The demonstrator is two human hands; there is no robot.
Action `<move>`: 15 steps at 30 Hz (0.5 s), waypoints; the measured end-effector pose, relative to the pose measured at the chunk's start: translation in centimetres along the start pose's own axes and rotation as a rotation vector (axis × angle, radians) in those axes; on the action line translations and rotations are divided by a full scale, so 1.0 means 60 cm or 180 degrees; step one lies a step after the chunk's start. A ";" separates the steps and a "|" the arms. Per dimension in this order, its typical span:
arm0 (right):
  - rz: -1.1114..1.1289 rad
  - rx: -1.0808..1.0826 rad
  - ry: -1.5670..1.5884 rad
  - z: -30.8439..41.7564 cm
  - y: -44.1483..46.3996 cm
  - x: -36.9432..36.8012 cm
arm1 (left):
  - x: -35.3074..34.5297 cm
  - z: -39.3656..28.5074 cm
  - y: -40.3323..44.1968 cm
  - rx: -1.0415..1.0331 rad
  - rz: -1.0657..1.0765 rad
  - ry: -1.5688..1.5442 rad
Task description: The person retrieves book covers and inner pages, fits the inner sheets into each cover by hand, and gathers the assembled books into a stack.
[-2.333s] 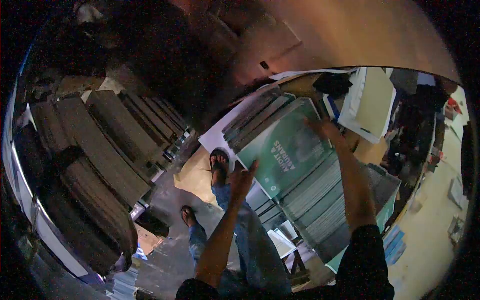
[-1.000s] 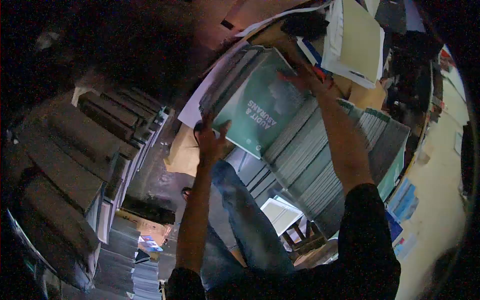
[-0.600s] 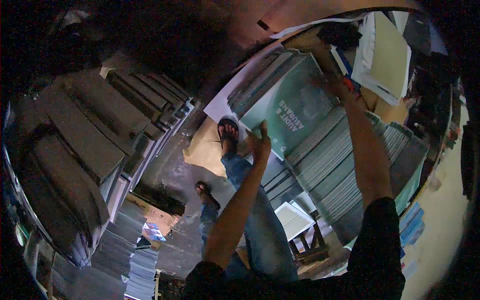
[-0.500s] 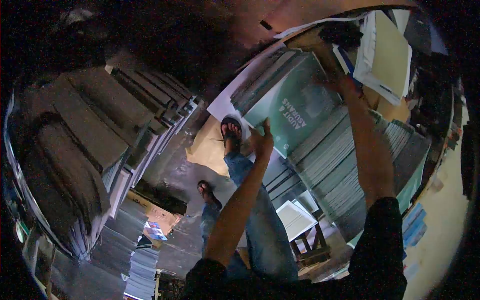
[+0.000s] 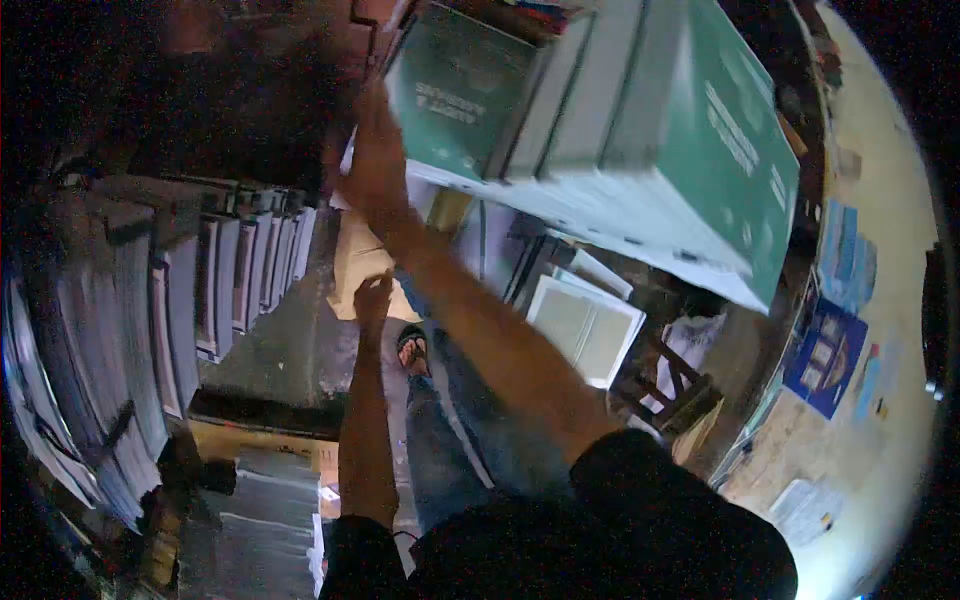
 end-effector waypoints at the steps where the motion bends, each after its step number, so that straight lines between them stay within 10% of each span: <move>1: 0.0046 -0.0152 0.0014 0.030 -0.083 0.018 | -0.006 0.034 -0.053 0.0744 0.0452 -0.0608; 5: 0.1440 -0.1420 -0.0013 0.058 -0.430 0.181 | -0.069 0.097 -0.380 -0.1962 -0.0608 0.3070; 9: 0.0595 -0.2364 -0.0033 0.052 -0.605 0.489 | -0.035 0.219 -0.539 0.0942 0.1516 0.0544; 15: 0.0136 -0.2658 -0.1705 -0.102 -0.848 0.822 | -0.030 0.165 -0.566 0.1514 0.1915 0.0024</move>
Point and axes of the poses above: each hand's wrist, its own y-axis towards the middle knuckle, its own x-axis out of the back of the hand, z = x × y, the point moved 10 cm from there along y, towards the middle knuckle, and after that the axes turned 7 degrees about y, right-handed, at the moved point
